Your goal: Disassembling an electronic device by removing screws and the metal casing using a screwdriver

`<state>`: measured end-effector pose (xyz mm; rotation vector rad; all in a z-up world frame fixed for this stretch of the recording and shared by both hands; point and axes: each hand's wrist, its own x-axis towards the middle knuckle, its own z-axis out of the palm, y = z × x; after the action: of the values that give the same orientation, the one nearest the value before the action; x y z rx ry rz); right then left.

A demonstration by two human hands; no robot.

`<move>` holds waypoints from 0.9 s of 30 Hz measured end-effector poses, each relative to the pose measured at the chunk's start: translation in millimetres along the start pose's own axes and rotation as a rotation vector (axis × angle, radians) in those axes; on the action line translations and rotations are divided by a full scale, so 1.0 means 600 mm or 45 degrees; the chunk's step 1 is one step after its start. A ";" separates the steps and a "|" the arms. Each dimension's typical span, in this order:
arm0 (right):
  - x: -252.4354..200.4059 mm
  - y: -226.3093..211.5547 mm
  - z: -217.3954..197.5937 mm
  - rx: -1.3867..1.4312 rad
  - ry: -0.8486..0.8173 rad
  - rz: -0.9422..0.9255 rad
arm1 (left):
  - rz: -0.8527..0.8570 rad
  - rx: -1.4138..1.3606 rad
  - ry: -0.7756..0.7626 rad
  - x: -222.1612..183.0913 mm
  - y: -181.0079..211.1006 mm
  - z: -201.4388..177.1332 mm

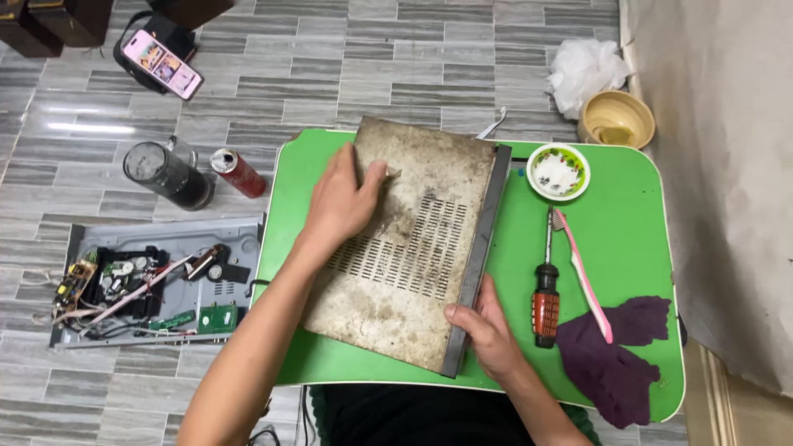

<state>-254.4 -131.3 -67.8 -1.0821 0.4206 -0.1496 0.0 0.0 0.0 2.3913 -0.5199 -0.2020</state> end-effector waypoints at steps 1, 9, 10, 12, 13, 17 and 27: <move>0.003 0.015 -0.012 -0.001 0.001 -0.009 | 0.008 -0.001 0.003 0.005 0.004 0.008; 0.005 -0.035 0.009 -0.056 -0.155 0.015 | -0.203 -0.179 0.139 0.030 0.029 0.014; 0.004 -0.035 0.008 -0.054 -0.154 0.014 | -0.202 -0.178 0.137 0.033 0.027 0.020; 0.004 -0.036 0.009 -0.045 -0.141 0.037 | -0.164 -0.047 0.126 0.042 0.025 0.028; 0.005 -0.034 0.009 -0.044 -0.141 0.035 | -0.163 -0.045 0.127 0.042 0.029 0.026; 0.007 -0.030 0.004 -0.118 -0.157 0.032 | -0.186 -0.149 0.213 0.038 0.038 0.024; 0.007 -0.038 -0.002 -0.232 -0.203 0.058 | -0.095 -0.093 0.242 0.038 0.017 0.043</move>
<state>-249.1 -144.3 -49.6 -1.2527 0.3192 0.0166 10.1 -31.8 -13.4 2.3307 -0.3297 -0.0250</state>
